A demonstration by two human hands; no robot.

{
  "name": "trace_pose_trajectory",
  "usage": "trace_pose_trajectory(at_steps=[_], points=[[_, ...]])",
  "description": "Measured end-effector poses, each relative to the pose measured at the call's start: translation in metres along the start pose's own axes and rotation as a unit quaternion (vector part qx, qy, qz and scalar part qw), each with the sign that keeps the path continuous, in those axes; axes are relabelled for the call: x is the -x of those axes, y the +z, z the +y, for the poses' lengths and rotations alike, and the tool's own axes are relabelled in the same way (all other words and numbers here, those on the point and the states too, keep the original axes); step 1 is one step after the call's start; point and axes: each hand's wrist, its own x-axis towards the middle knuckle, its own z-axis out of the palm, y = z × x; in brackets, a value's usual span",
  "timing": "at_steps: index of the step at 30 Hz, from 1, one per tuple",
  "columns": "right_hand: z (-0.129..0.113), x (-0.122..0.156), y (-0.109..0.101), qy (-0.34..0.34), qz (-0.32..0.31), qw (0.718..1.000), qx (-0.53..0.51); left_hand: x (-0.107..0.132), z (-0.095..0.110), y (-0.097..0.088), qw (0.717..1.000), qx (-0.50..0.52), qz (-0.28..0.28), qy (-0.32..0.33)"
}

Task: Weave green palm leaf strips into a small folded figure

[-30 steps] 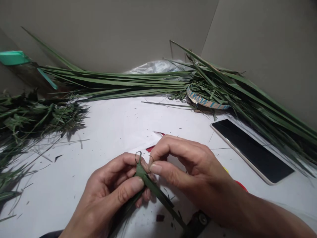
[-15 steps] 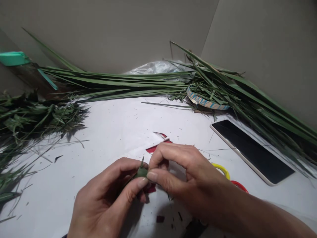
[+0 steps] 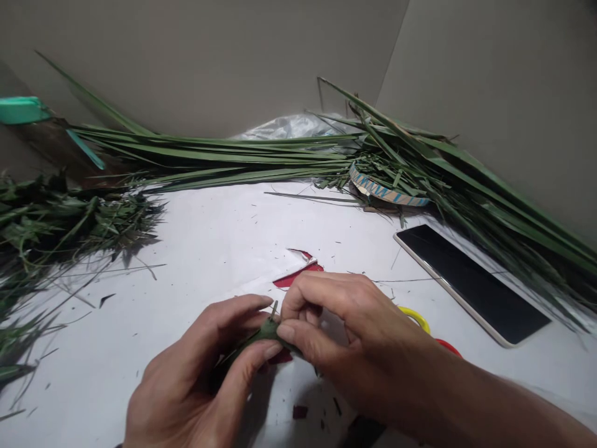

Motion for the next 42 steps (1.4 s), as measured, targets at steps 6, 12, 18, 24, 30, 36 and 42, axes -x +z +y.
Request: trace_pose_trajectory(at_steps=[6, 12, 18, 24, 30, 36, 42], points=[[0.004, -0.002, -0.005, 0.001, -0.014, 1.0, -0.008, -0.002, -0.002, 0.003, 0.997, 0.035, -0.031, 0.06], [0.002, -0.001, -0.009, 0.044, -0.051, 0.996, -0.05, -0.006, -0.009, -0.006, 0.985, -0.005, -0.12, 0.121], [0.007, -0.003, -0.004, 0.032, -0.05, 0.993, -0.103, -0.009, -0.018, -0.012, 0.975, 0.007, -0.125, 0.184], [0.012, -0.007, 0.002, 0.008, -0.056, 0.99, -0.129, -0.012, -0.018, -0.008, 0.969, 0.005, -0.091, 0.229], [0.006, -0.007, 0.005, -0.012, -0.052, 0.99, -0.129, -0.012, -0.016, -0.005, 0.988, 0.027, -0.07, 0.132], [0.011, -0.007, 0.011, -0.068, -0.039, 0.992, -0.098, -0.009, -0.011, 0.002, 0.992, 0.088, -0.084, 0.018], [0.012, -0.008, 0.016, -0.077, -0.048, 0.994, -0.059, -0.01, -0.01, 0.009, 0.985, 0.166, -0.049, -0.026]])
